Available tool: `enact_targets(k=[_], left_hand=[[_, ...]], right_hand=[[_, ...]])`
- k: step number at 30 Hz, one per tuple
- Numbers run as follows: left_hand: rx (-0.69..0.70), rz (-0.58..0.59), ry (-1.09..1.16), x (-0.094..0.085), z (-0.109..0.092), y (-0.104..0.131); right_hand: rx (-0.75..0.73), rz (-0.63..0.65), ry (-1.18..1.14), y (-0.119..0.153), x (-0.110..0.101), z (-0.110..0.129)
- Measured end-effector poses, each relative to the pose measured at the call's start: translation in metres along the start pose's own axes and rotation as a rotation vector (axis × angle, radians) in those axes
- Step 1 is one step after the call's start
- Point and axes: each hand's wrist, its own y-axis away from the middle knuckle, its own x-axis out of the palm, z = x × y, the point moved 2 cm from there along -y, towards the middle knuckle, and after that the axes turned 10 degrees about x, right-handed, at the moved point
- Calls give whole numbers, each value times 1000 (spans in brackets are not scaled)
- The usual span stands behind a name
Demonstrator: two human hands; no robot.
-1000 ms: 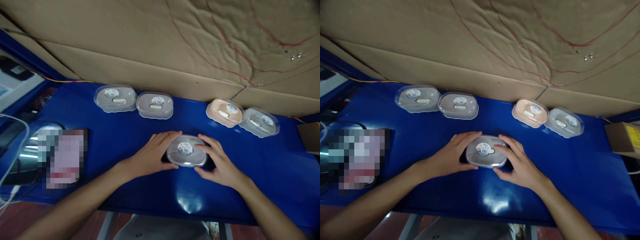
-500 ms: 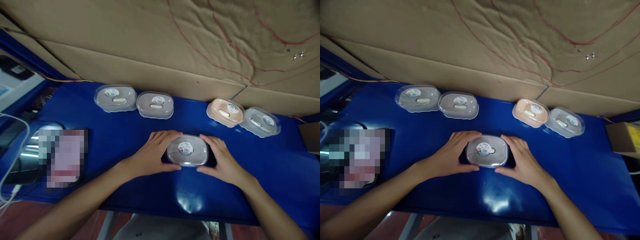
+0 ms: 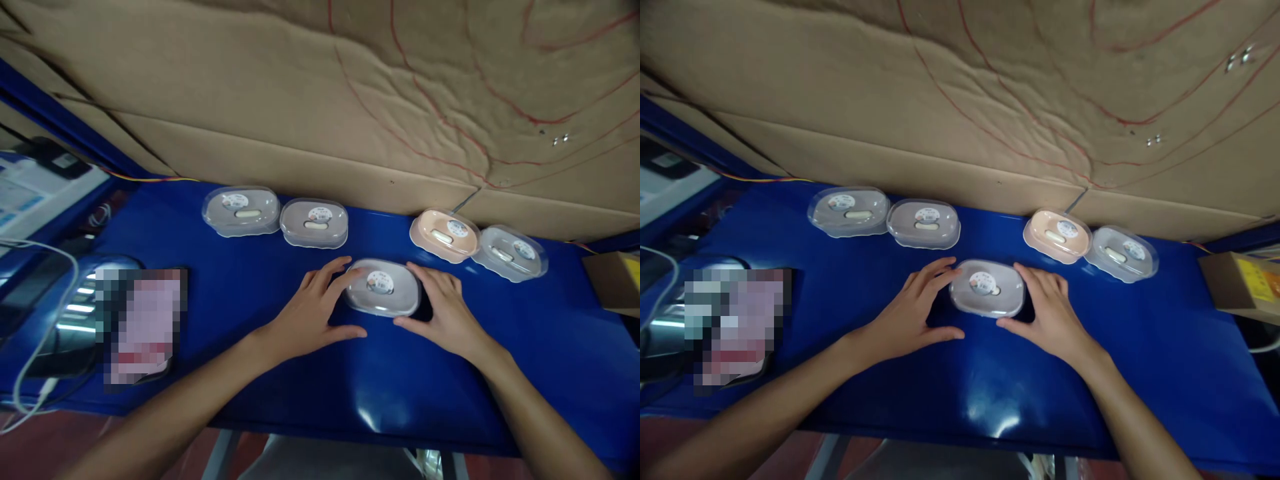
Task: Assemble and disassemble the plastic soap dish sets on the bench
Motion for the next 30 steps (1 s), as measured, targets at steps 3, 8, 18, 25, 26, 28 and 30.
enact_targets(k=[3,8,18,25,26,28,30], left_hand=[[0,-75,-60,-3,0,0],[65,-99,-120,-6,-5,0],[70,2,-101,-6,-13,0],[90,44,-53,-3,-15,1],[82,47,-25,-2,-15,2],[63,51,38,-1,-13,2],[50,60,104,1,-12,3]], right_hand=[[18,-125,115,-21,-7,-5],[-9,-204,266,-65,-13,1],[127,-301,288,-66,-36,-36],[88,-276,225,-17,-37,-43],[73,-258,189,-9,-36,-38],[43,-186,117,4,-33,-26],[-2,-94,72,15,-29,-7]])
